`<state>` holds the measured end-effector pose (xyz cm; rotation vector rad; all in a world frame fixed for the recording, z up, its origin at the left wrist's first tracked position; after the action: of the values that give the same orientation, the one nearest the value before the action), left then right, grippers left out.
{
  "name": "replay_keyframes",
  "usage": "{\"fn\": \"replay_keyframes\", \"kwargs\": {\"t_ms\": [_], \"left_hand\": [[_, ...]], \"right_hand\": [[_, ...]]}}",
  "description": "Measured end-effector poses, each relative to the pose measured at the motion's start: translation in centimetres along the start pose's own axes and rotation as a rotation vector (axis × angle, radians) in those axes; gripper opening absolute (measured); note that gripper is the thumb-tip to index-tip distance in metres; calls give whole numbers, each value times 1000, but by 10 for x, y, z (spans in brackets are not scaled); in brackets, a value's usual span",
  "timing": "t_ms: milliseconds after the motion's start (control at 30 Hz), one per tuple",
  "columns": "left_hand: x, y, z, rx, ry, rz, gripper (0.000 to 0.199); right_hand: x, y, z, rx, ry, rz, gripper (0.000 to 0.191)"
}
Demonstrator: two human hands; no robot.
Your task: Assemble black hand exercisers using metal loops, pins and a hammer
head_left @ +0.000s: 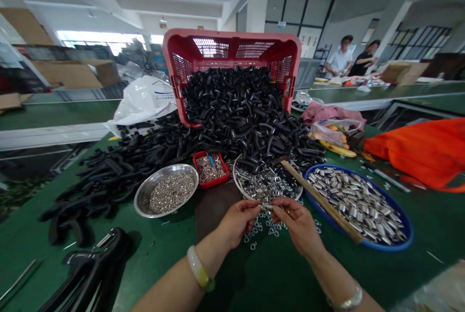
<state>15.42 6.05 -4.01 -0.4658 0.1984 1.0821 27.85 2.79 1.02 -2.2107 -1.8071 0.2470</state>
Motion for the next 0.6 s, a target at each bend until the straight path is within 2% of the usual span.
{"fn": "replay_keyframes", "kwargs": {"t_ms": [167,300,367,500,600], "left_hand": [[-7,1,-12,-250,114,10,21],[-10,-3,-15,-375,168,-12,13],[-12,-2,-14,-411,156,-4,13],[-13,-4,-13,-355,103,-19,20],[-10,0,-6,-155,12,52,24]], "right_hand": [[3,-17,-3,-22,62,-33,19],[6,-16,-4,-66,132,-37,15],[10,-12,0,-88,105,-65,15],[19,-10,9,-68,-42,-155,20],[24,-16,-2,-67,-3,-151,21]]}}
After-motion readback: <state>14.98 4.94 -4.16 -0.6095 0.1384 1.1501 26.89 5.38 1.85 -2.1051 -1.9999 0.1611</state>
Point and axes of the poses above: each hand's wrist, its own x-axis towards the middle knuckle, its own y-axis out of the back of the hand, z = x × y, the point moved 10 cm from there along x, towards the middle knuckle, and after that the axes turned 11 degrees about x, right-handed, at the moved point
